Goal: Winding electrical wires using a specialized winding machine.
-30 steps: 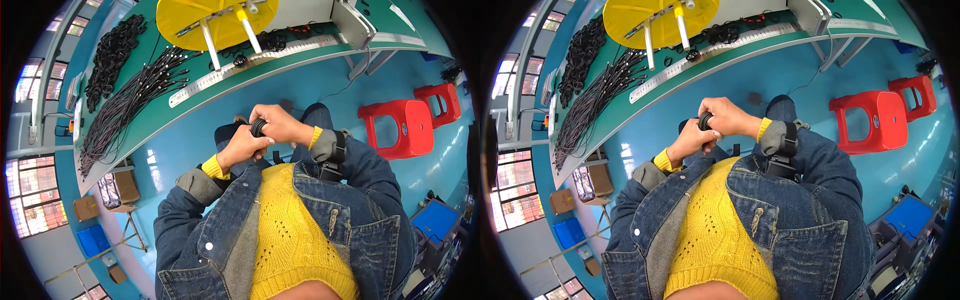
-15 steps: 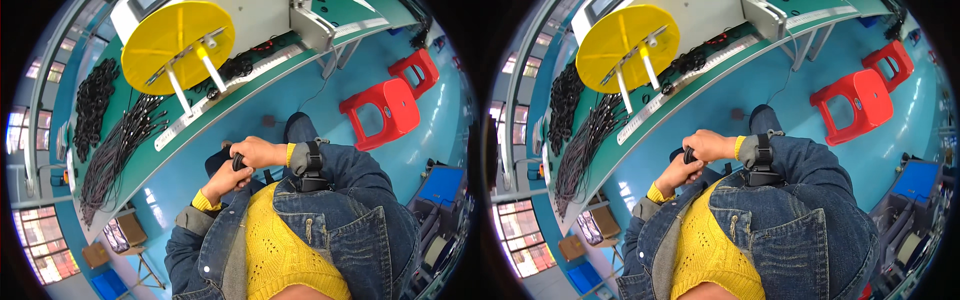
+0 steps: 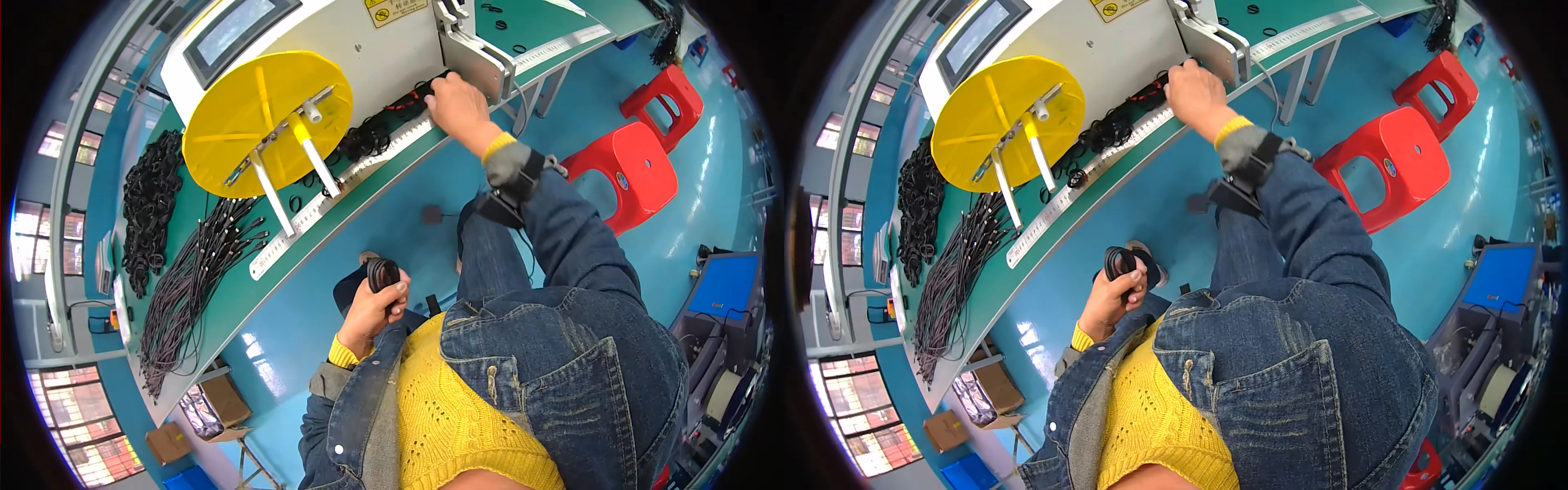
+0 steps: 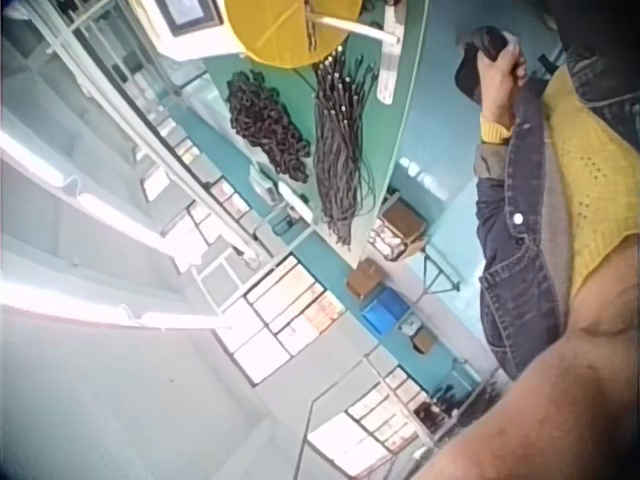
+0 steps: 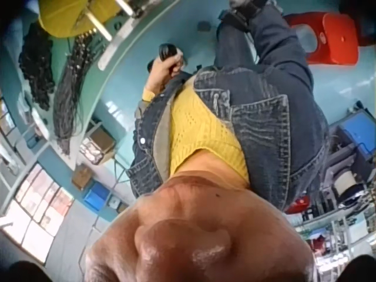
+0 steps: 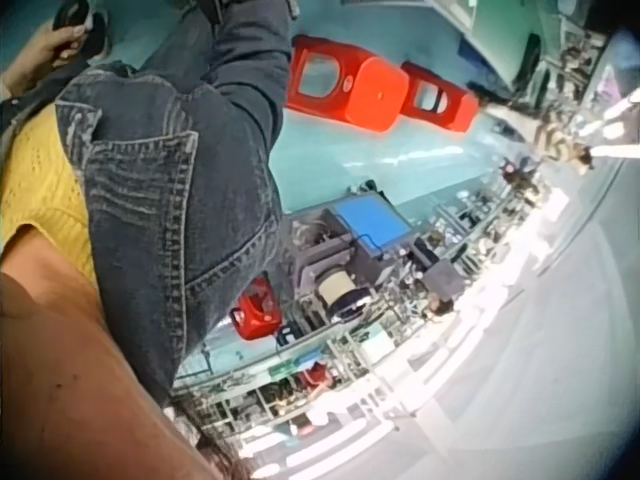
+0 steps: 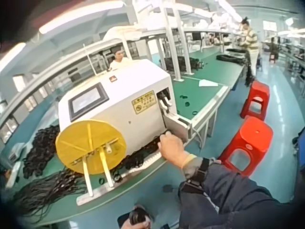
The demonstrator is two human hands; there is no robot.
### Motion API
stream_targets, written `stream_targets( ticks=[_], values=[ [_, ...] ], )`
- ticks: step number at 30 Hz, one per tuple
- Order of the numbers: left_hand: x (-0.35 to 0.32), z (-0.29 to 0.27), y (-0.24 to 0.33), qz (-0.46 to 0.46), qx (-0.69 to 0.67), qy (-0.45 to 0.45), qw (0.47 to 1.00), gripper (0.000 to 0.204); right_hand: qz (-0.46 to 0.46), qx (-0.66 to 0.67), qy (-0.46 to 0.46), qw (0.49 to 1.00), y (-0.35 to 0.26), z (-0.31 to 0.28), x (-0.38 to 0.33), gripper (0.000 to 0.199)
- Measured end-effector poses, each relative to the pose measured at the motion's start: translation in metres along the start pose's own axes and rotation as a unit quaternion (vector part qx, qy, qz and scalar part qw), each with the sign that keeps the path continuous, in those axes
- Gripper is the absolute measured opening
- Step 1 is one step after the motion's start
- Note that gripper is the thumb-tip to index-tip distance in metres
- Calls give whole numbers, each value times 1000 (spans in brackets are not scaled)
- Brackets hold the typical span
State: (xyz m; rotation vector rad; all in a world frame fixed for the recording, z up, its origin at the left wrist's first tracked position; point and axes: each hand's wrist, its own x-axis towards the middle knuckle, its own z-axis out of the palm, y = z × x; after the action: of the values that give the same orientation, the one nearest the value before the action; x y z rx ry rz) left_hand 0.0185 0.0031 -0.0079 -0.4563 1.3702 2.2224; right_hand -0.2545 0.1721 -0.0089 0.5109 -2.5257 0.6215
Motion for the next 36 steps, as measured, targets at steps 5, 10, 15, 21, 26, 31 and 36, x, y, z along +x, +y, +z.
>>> stream_targets(
  ticks=[5, 10, 15, 21, 26, 31, 36],
  values=[
    [3, 0, 15, 32, -31, -45, 998, 14, 0, -102, -81, 991, 26, 30, 21, 18],
    [7, -9, 16, 73, -91, -47, 992, 17, 260, 588, -114, 757, 3, -8, -22, 16],
    [14, 3, 17, 122, -96, 6, 988, 18, 337, 715, -399, 464, -57, -51, -101, 14],
    [11, 7, 12, 137, -49, 61, 987, 16, 347, 678, -502, 410, -84, -52, -134, 12],
    [-1, -2, 13, 115, 135, 136, 975, 14, 289, 712, -464, 440, -96, -50, -150, 12],
    [-6, -12, 4, 148, 125, 120, 974, 13, 235, 757, -465, 394, -97, -57, -162, 12],
    [-5, -4, 4, 149, 153, 73, 974, 13, 179, 650, -509, 535, -80, -65, -128, 20]
  ],
)
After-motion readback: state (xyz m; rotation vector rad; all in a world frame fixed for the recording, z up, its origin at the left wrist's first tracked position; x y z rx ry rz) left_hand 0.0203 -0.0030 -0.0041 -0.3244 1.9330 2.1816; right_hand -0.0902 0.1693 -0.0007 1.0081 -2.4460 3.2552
